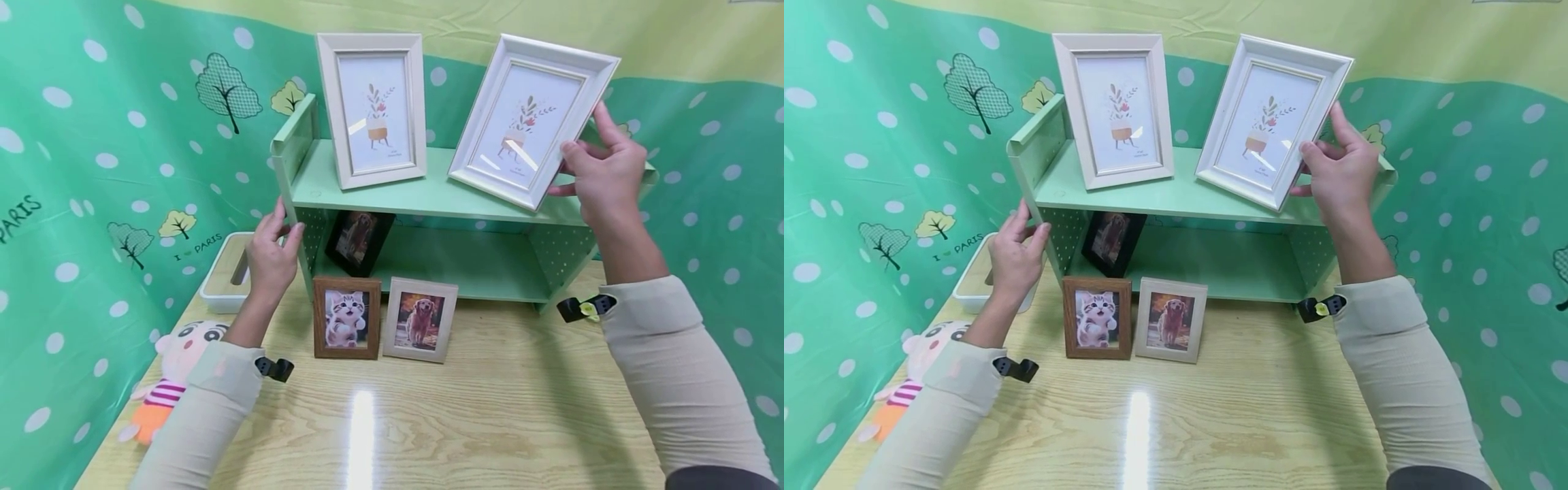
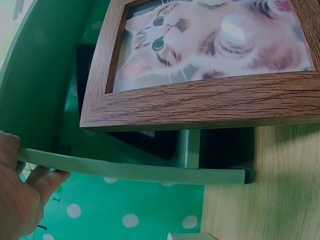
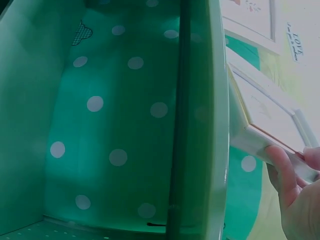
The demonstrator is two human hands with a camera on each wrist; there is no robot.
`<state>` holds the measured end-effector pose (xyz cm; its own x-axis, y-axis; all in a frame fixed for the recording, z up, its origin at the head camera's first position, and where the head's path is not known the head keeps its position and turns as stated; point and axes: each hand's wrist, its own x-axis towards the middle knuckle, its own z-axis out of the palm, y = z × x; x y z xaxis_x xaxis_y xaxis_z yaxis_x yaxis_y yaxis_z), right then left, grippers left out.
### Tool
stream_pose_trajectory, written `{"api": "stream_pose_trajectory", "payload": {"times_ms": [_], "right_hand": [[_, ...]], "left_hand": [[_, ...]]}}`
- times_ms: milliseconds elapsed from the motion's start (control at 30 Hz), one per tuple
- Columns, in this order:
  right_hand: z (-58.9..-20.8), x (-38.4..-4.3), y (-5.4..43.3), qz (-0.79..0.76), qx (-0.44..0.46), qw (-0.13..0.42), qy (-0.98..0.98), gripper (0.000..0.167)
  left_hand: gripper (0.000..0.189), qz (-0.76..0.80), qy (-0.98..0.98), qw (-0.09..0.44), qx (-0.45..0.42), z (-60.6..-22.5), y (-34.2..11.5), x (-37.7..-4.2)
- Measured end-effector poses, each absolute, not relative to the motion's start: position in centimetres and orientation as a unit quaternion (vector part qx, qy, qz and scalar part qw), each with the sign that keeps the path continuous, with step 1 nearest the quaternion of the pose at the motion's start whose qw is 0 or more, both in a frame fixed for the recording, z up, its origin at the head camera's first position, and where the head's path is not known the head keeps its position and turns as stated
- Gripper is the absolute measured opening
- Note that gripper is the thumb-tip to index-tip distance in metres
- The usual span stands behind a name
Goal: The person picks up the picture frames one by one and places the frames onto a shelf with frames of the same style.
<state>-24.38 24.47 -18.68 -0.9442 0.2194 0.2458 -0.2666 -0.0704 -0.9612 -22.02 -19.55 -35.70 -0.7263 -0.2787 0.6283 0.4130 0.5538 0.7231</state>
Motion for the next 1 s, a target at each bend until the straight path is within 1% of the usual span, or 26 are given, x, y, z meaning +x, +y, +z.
{"api": "stream_pose_trajectory", "payload": {"times_ms": [600, 1000], "right_hand": [[-18.86, -24.6, 24.35, 0.734, 0.012, 0.167, -0.659, 0.068], [-18.99, -24.33, 24.05, 0.73, 0.028, 0.17, -0.661, 0.067]], "left_hand": [[0.055, -0.463, -0.804, 0.371, -0.039, -35.69, -19.44, -22.1], [0.054, -0.472, -0.8, 0.369, -0.039, -35.67, -19.41, -22.02]]}}
